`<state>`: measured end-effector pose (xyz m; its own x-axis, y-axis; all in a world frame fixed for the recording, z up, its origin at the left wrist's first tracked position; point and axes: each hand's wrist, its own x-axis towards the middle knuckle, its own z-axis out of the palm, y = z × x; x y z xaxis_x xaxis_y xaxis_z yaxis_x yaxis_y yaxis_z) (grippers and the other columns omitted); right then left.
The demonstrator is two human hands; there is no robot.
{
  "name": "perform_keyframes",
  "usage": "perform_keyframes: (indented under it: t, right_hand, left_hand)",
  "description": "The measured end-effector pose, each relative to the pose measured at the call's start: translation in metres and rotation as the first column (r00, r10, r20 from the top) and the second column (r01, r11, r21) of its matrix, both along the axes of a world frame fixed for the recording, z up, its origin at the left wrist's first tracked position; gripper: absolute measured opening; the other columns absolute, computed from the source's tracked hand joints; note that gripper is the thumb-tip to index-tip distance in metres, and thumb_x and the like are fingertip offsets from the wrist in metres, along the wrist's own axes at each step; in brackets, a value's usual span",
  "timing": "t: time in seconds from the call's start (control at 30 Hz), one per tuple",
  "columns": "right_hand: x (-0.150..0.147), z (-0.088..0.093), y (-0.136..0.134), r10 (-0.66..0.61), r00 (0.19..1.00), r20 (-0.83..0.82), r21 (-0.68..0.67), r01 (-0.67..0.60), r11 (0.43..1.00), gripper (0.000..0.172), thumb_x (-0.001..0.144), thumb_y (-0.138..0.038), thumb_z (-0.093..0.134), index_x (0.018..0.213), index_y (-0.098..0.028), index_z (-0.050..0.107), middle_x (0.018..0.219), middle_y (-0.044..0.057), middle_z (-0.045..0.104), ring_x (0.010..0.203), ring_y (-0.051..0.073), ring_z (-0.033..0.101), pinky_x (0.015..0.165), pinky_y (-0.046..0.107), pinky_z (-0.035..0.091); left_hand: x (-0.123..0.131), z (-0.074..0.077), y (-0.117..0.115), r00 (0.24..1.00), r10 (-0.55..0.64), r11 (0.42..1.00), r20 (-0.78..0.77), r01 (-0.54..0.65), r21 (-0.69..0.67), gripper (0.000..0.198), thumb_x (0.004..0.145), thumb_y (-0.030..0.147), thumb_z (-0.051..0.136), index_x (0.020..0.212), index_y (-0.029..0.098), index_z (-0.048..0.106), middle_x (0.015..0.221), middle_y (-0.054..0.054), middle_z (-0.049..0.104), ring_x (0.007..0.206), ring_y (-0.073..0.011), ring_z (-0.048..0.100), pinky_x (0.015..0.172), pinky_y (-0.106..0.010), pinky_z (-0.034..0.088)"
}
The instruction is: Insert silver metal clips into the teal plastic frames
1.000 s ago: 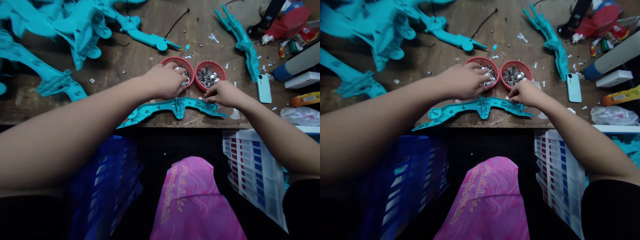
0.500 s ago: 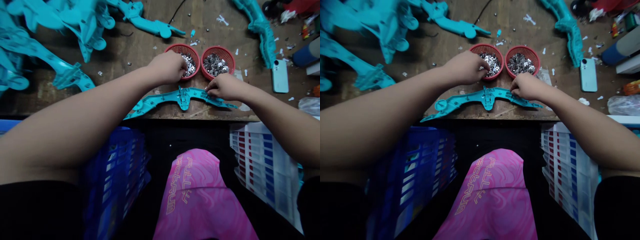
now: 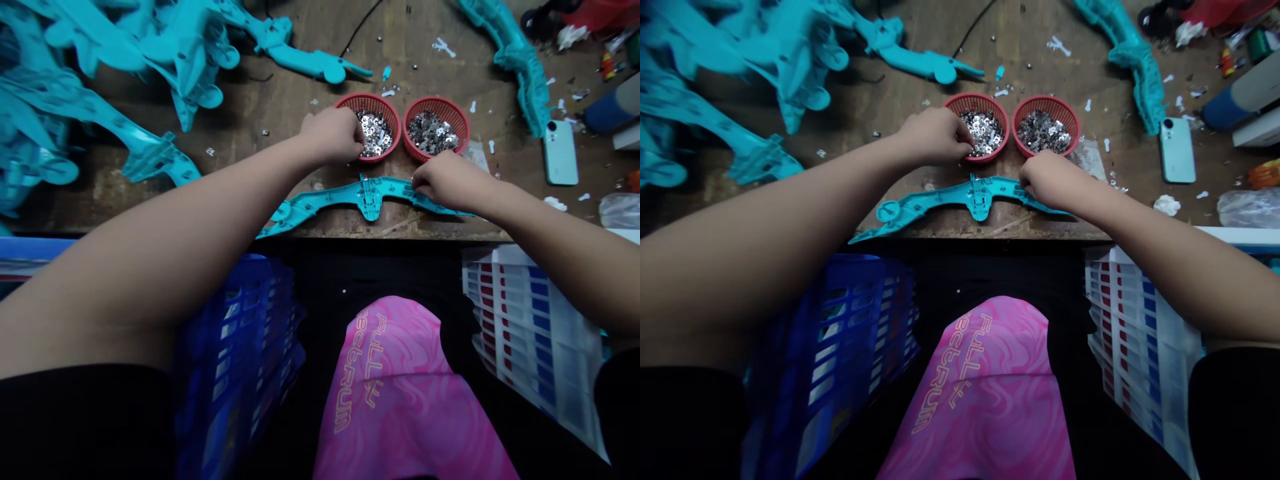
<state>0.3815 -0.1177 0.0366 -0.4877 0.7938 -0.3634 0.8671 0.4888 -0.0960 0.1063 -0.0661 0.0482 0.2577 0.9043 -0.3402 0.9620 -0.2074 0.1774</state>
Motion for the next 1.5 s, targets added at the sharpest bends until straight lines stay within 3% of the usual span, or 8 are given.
perform_keyframes:
  t: [0.17, 0.47, 0.73, 0.9, 1.03, 1.13, 1.3, 1.5]
  right_hand:
    - [0.006, -0.003, 0.006, -0.005, 0.998, -0.065, 0.01, 0.006, 1.0, 0.041, 0.111, -0.019, 0.074, 0.139, -0.023, 0.103, 0.116, 0.012, 0.096, 0.104, 0.033, 0.085, 0.1, 0.044, 0.063]
    - [0.012, -0.003, 0.013, -0.039, 0.993, -0.112, 0.005, 0.039, 0.999, 0.036, 0.111, -0.029, 0.078, 0.136, -0.024, 0.104, 0.116, 0.014, 0.096, 0.106, 0.037, 0.087, 0.101, 0.049, 0.066]
    - [0.014, -0.008, 0.016, -0.038, 0.992, -0.122, -0.062, 0.03, 0.998, 0.031, 0.112, -0.037, 0.087, 0.136, -0.027, 0.105, 0.112, 0.011, 0.096, 0.11, 0.037, 0.087, 0.105, 0.048, 0.066]
    - [0.01, -0.003, 0.014, -0.018, 0.995, -0.099, -0.078, 0.011, 0.997, 0.03, 0.112, -0.032, 0.088, 0.137, -0.029, 0.104, 0.115, 0.009, 0.097, 0.109, 0.035, 0.089, 0.104, 0.047, 0.067]
    - [0.005, 0.015, 0.009, -0.138, 0.962, -0.235, 0.012, 0.144, 0.989, 0.039, 0.116, -0.033, 0.083, 0.151, -0.027, 0.1, 0.132, 0.013, 0.098, 0.12, 0.04, 0.091, 0.109, 0.052, 0.071]
    - [-0.001, 0.031, 0.004, -0.277, 0.825, -0.493, 0.02, 0.329, 0.944, 0.044, 0.117, -0.031, 0.081, 0.157, -0.022, 0.096, 0.144, 0.015, 0.097, 0.128, 0.04, 0.091, 0.113, 0.052, 0.074]
    - [-0.008, 0.039, -0.002, -0.262, 0.751, -0.606, 0.003, 0.331, 0.943, 0.043, 0.117, -0.037, 0.077, 0.154, -0.033, 0.099, 0.148, 0.006, 0.097, 0.137, 0.041, 0.09, 0.124, 0.057, 0.073]
    - [-0.007, 0.04, -0.003, -0.218, 0.863, -0.456, 0.067, 0.278, 0.958, 0.053, 0.125, -0.046, 0.066, 0.173, -0.044, 0.089, 0.157, 0.003, 0.094, 0.141, 0.041, 0.089, 0.118, 0.055, 0.073]
  left_hand:
    - [0.0, -0.007, 0.0, 1.0, -0.005, 1.0, 0.012, 0.005, 0.011, 0.053, 0.123, 0.05, 0.053, 0.155, 0.031, 0.09, 0.165, 0.003, 0.089, 0.127, -0.0203, 0.06, 0.12, -0.047, 0.052]
    - [0.004, -0.002, 0.001, 0.992, 0.0, 0.992, 0.126, -0.016, 0.122, 0.045, 0.119, 0.031, 0.064, 0.153, 0.026, 0.091, 0.164, -0.006, 0.091, 0.138, -0.0272, 0.073, 0.134, -0.059, 0.055]
    - [-0.002, 0.008, 0.0, 0.964, 0.016, 0.988, 0.264, -0.055, 0.143, 0.034, 0.097, 0.036, 0.078, 0.125, 0.039, 0.097, 0.144, 0.0, 0.098, 0.124, -0.0267, 0.08, 0.113, -0.045, 0.064]
    - [-0.002, 0.002, 0.004, 0.956, -0.025, 0.986, 0.293, -0.024, 0.165, 0.043, 0.114, 0.035, 0.064, 0.145, 0.024, 0.091, 0.156, -0.005, 0.095, 0.127, -0.0191, 0.077, 0.125, -0.041, 0.062]
    - [0.004, -0.001, 0.001, 0.78, -0.046, 0.997, 0.624, -0.004, 0.078, 0.031, 0.115, 0.032, 0.071, 0.136, 0.018, 0.088, 0.149, -0.007, 0.096, 0.123, -0.0148, 0.079, 0.123, -0.039, 0.068]
    - [0.013, 0.003, -0.009, 0.662, -0.034, 0.999, 0.749, 0.039, 0.011, 0.033, 0.112, 0.044, 0.077, 0.137, 0.028, 0.091, 0.152, -0.007, 0.096, 0.136, -0.0246, 0.085, 0.125, -0.052, 0.071]
    - [0.031, 0.013, -0.027, 0.845, -0.099, 0.995, 0.525, 0.069, 0.075, 0.065, 0.112, 0.068, 0.08, 0.167, 0.034, 0.087, 0.158, -0.01, 0.094, 0.154, -0.0395, 0.085, 0.117, -0.061, 0.073]
    - [0.034, 0.015, -0.037, 0.856, -0.124, 0.991, 0.501, 0.08, 0.11, 0.07, 0.106, 0.061, 0.081, 0.173, 0.041, 0.081, 0.157, -0.008, 0.095, 0.154, -0.0383, 0.085, 0.119, -0.064, 0.072]
